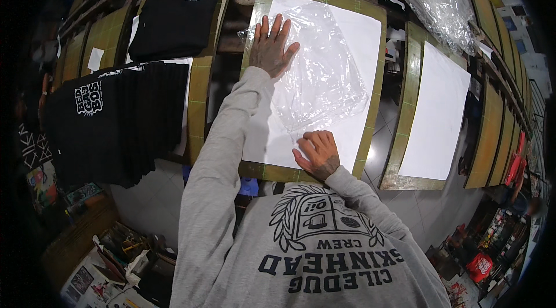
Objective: The person packages screen-printed shirts by placing a clear plastic bag onto the printing platen, folding a shirt into a rectangle by hand, and sliding the folded shirt into the plastic bag.
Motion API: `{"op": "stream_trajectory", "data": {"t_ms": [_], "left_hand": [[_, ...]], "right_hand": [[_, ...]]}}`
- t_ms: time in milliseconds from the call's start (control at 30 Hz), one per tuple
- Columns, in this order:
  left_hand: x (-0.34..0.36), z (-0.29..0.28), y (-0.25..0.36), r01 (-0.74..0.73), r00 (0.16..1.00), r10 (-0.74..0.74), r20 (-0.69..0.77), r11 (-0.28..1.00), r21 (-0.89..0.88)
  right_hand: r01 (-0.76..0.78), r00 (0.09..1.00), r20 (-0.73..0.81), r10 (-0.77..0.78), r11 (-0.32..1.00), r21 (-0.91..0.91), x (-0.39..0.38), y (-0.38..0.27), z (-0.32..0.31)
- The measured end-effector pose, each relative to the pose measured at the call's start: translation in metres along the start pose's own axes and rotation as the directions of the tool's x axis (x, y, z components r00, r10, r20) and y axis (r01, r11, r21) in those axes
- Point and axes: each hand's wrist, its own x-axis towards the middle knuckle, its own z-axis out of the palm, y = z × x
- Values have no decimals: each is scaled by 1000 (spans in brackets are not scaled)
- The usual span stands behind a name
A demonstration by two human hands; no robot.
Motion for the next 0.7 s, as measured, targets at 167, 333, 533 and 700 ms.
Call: {"op": "stream_trajectory", "data": {"t_ms": [167,333,533,700], "left_hand": [[3,0,-1,-31,998,34,-56,999,41],[5,4,-4,-24,997,18,-76,997,-77],[-4,-17,2,-99,936,119,-332,992,76],[-6,-18,10,-39,917,9,-399,997,-68]], "right_hand": [[186,981,76,-177,972,-140,3,-4,6],[244,967,46,-249,965,100,29,-18,-22],[15,948,-275,160,840,543,200,-30,-42],[-707,658,502,561,231,668,402,-3,63]]}}
